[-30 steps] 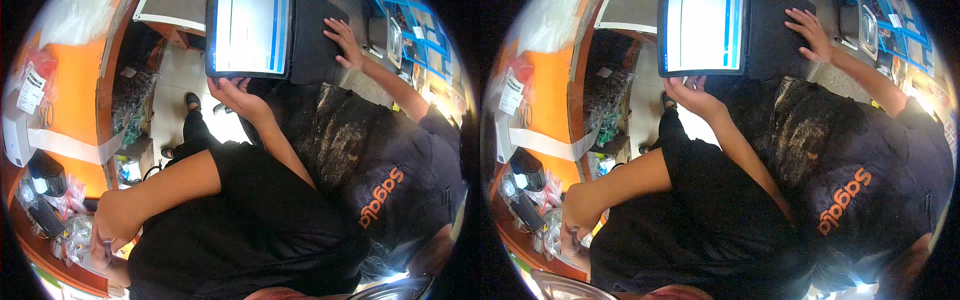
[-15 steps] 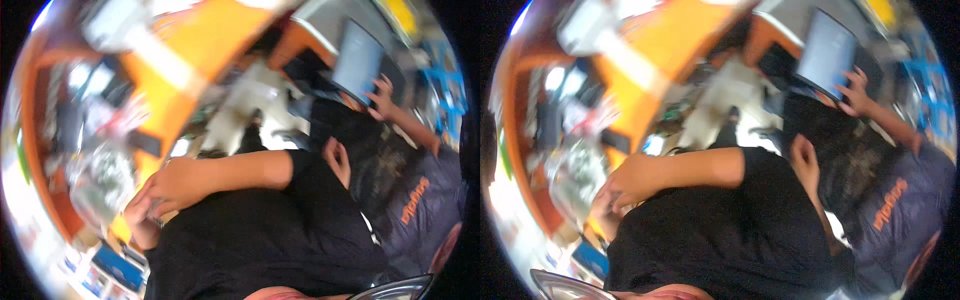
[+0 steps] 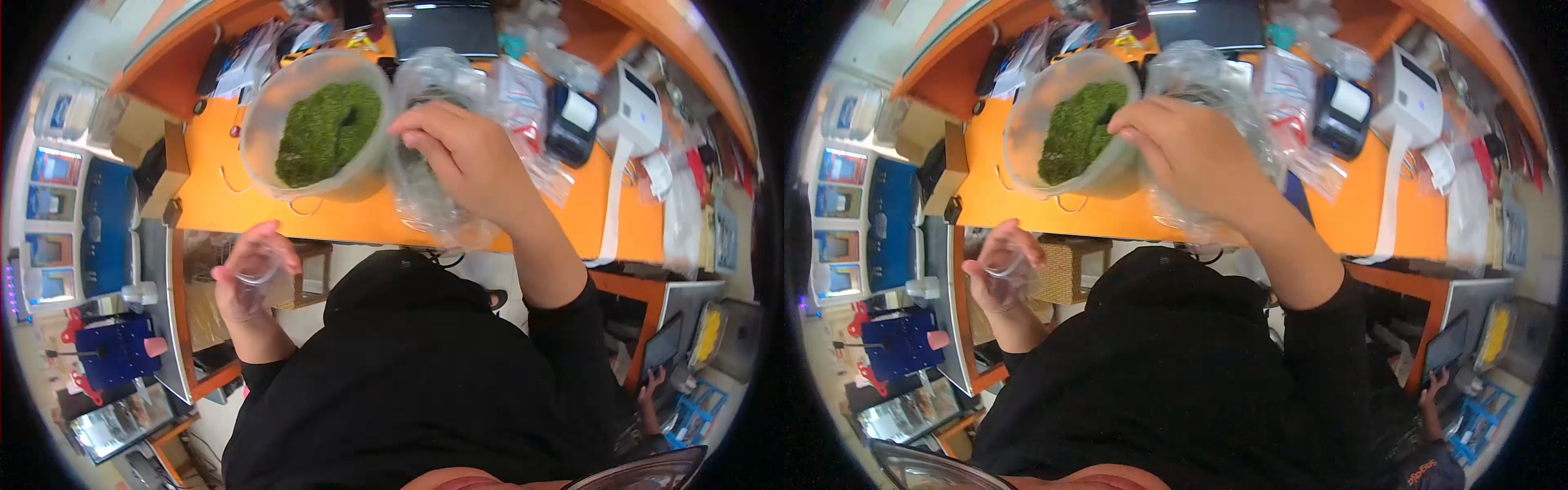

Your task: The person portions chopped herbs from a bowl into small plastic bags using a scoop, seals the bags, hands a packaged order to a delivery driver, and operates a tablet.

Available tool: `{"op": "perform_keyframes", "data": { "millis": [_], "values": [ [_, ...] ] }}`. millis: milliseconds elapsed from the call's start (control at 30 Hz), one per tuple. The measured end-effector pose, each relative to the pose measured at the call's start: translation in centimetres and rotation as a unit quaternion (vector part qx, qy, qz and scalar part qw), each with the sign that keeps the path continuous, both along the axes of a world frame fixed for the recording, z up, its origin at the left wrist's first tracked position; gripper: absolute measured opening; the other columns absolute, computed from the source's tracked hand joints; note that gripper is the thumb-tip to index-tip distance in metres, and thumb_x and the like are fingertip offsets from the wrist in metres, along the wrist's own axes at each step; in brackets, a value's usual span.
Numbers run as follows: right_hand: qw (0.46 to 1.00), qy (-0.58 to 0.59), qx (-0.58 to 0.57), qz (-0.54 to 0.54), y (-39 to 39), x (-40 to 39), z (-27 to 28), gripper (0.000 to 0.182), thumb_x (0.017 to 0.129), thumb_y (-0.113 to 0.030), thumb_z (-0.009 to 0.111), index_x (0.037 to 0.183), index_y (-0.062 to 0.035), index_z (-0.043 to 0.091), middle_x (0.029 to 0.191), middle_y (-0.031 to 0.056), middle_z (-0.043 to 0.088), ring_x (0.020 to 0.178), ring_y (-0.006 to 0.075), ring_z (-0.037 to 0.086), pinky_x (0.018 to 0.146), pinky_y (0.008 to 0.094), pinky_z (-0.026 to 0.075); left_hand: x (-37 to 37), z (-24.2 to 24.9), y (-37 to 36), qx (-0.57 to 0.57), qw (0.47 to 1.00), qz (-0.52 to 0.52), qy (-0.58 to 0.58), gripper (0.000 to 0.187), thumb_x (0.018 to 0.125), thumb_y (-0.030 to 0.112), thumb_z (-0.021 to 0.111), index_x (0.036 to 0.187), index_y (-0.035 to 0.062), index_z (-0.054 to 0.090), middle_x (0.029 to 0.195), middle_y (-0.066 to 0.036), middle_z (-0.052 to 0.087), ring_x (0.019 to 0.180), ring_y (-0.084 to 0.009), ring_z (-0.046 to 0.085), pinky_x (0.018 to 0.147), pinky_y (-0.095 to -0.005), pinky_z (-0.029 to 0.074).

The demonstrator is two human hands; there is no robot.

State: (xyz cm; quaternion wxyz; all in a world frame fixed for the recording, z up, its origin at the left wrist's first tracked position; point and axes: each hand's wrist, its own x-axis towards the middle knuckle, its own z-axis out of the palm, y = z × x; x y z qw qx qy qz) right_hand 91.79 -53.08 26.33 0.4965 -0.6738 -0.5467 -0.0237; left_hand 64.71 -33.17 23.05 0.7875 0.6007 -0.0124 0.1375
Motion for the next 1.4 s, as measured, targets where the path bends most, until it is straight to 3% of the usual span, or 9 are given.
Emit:
{"op": "perform_keyframes", "data": {
  "millis": [67, 167, 300, 400, 500, 700, 800, 1067, 1400],
  "values": [
    [0.991, -0.082, -0.097, 0.037, 5.1, 0.3, 0.3, 0.019, 0.085, -0.005, 0.059, 0.101, -0.0084, 0.067, 0.090, 0.0084, 0.064, 0.082, 0.0297, 0.064, 0.071, 0.0387, 0.050, -1.3, 0.2, 3.0, -0.040, 0.995, 0.087, -0.024, 0.090, 0.089, 0.070, 0.044, 0.144, -0.0019, 0.035, 0.095, -0.013, 0.055, 0.084, -0.0211, 0.053, 0.078, -0.0340, 0.044],
    [0.950, -0.217, -0.202, 0.100, 11.2, 1.6, -1.3, 0.026, 0.080, -0.002, 0.059, 0.102, -0.0095, 0.069, 0.089, 0.0074, 0.063, 0.085, 0.0284, 0.064, 0.073, 0.0390, 0.051, -2.6, -0.4, 6.9, -0.028, 0.981, 0.191, -0.010, 0.104, 0.083, 0.073, 0.051, 0.147, -0.0053, 0.027, 0.114, -0.016, 0.055, 0.097, -0.0205, 0.054, 0.085, -0.0332, 0.043],
    [0.864, -0.299, -0.358, 0.187, 15.9, 1.9, -3.4, 0.025, 0.077, -0.003, 0.060, 0.099, -0.0112, 0.071, 0.088, 0.0073, 0.062, 0.087, 0.0284, 0.065, 0.074, 0.0390, 0.052, -2.6, 0.6, 9.9, 0.037, 0.965, 0.260, 0.007, 0.105, 0.079, 0.056, 0.072, 0.149, -0.0045, 0.022, 0.132, -0.017, 0.048, 0.113, -0.0232, 0.052, 0.101, -0.0378, 0.040],
    [0.889, -0.250, -0.358, 0.139, 17.4, 1.8, -2.7, 0.018, 0.081, -0.008, 0.062, 0.096, -0.0094, 0.072, 0.091, 0.0088, 0.065, 0.086, 0.0307, 0.065, 0.074, 0.0406, 0.051, -2.9, 0.2, 10.9, 0.018, 0.949, 0.315, 0.019, 0.113, 0.073, 0.047, 0.081, 0.151, -0.0017, 0.016, 0.142, -0.020, 0.042, 0.122, -0.0258, 0.051, 0.109, -0.0437, 0.035],
    [0.968, -0.116, -0.212, 0.074, 18.4, 1.1, -2.8, 0.025, 0.091, -0.026, 0.059, 0.086, -0.0051, 0.072, 0.088, 0.0146, 0.067, 0.082, 0.0361, 0.066, 0.074, 0.0468, 0.053, -2.5, -0.9, 12.2, 0.016, 0.930, 0.366, -0.009, 0.111, 0.074, 0.044, 0.082, 0.151, -0.0002, 0.015, 0.142, -0.021, 0.042, 0.125, -0.0281, 0.049, 0.112, -0.0484, 0.033],
    [0.918, -0.031, -0.382, 0.099, 19.4, -0.6, -5.3, 0.038, 0.097, -0.033, 0.052, 0.089, -0.0005, 0.069, 0.080, 0.0220, 0.066, 0.079, 0.0400, 0.064, 0.076, 0.0474, 0.051, -1.2, -1.4, 14.7, 0.066, 0.908, 0.402, -0.098, 0.097, 0.080, 0.034, 0.078, 0.150, 0.0010, 0.020, 0.141, -0.022, 0.043, 0.128, -0.0317, 0.047, 0.114, -0.0497, 0.030],
    [0.896, 0.016, -0.431, 0.102, 18.5, -1.5, -4.4, 0.028, 0.097, -0.026, 0.054, 0.097, -0.0006, 0.067, 0.081, 0.0141, 0.068, 0.076, 0.0289, 0.066, 0.074, 0.0375, 0.052, 0.7, -1.0, 14.6, 0.122, 0.899, 0.405, -0.117, 0.094, 0.080, 0.028, 0.079, 0.150, 0.0019, 0.022, 0.141, -0.021, 0.044, 0.131, -0.0331, 0.044, 0.114, -0.0488, 0.030],
    [0.873, 0.394, -0.282, 0.048, 16.4, -1.0, -3.6, 0.031, 0.098, -0.025, 0.052, 0.094, 0.0025, 0.067, 0.077, 0.0091, 0.068, 0.070, 0.0156, 0.065, 0.068, 0.0283, 0.052, 5.0, 0.8, 14.2, 0.117, 0.916, 0.351, -0.158, 0.095, 0.069, 0.000, 0.083, 0.147, 0.0047, 0.029, 0.131, -0.020, 0.051, 0.125, -0.0285, 0.050, 0.107, -0.0380, 0.038],
    [0.851, 0.507, -0.090, -0.098, 12.3, 0.8, -1.9, 0.031, 0.100, -0.030, 0.050, 0.099, -0.0011, 0.063, 0.079, 0.0081, 0.066, 0.071, 0.0137, 0.062, 0.068, 0.0277, 0.051, 9.9, -0.5, 13.8, 0.269, 0.899, 0.341, -0.059, 0.097, 0.064, 0.005, 0.087, 0.143, 0.0030, 0.033, 0.114, -0.014, 0.059, 0.111, -0.0244, 0.058, 0.095, -0.0357, 0.047]
  ]
}}
